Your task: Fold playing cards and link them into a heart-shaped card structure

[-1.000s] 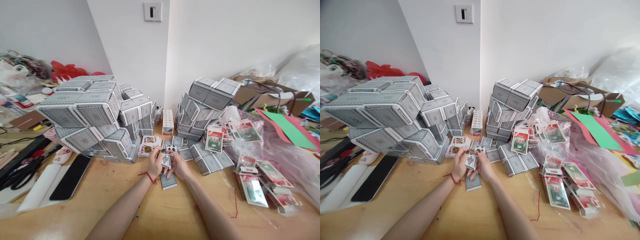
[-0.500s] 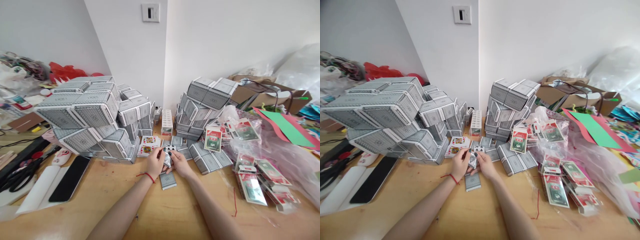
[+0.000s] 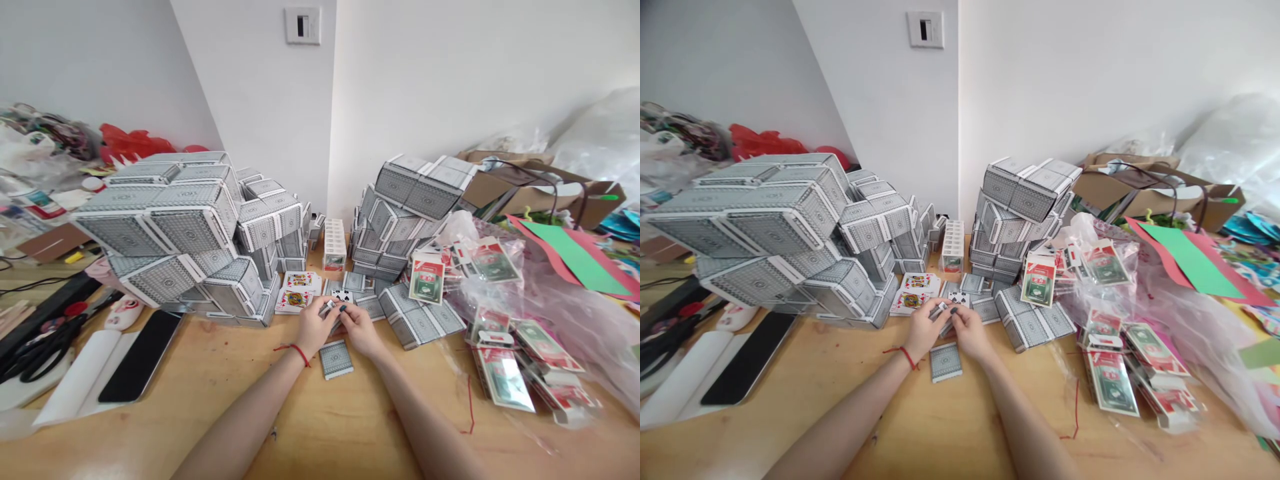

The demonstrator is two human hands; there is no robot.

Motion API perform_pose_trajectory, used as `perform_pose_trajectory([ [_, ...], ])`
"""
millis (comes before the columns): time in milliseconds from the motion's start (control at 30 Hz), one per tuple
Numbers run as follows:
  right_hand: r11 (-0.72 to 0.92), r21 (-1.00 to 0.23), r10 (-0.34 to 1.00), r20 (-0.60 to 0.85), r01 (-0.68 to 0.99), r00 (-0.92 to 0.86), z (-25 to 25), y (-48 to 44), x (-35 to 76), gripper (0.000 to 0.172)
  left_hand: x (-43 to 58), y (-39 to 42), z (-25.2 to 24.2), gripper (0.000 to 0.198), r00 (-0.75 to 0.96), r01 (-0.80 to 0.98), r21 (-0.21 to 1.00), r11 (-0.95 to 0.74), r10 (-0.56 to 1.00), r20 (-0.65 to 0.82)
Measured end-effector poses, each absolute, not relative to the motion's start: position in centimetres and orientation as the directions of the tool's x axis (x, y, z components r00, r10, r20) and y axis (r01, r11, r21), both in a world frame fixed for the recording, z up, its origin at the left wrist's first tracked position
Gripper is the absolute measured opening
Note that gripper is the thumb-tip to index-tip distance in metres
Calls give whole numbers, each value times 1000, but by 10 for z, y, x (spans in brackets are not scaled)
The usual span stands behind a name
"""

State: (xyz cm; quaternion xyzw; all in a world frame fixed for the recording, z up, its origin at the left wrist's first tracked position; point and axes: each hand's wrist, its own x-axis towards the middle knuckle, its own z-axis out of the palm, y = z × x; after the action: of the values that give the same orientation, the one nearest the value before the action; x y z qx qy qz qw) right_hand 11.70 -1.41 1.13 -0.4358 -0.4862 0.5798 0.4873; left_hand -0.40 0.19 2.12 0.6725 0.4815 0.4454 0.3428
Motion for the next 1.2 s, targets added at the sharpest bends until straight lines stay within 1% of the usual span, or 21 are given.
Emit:
perform_pose_trajectory([
  [100,8,-996,993,18,-85,-120,7,-13,117,25,-2,3,20,19,97,330,910,-252,968,233],
  [267,64,-996,991,70,-57,-118,4,-12,118,26,-2,4,17,18,62,324,917,-231,973,223],
  [333,64,-995,988,73,-73,-133,5,-12,118,26,-2,4,16,18,51,343,910,-234,972,231],
  [467,16,-995,984,34,-103,-175,7,-14,116,27,-2,4,16,20,17,417,875,-248,964,265],
  [667,112,-989,990,102,100,-98,7,-13,121,24,-1,2,16,21,23,500,820,-279,951,309],
  [867,103,-979,995,101,178,-18,8,-14,122,24,1,-1,13,21,108,552,752,-360,925,363],
  [1033,103,-981,995,101,165,-18,14,-16,120,30,0,-2,7,24,165,625,677,-389,913,373],
  [1200,84,-990,994,75,109,-85,19,-18,119,28,-1,-1,9,22,152,630,669,-395,907,393],
])
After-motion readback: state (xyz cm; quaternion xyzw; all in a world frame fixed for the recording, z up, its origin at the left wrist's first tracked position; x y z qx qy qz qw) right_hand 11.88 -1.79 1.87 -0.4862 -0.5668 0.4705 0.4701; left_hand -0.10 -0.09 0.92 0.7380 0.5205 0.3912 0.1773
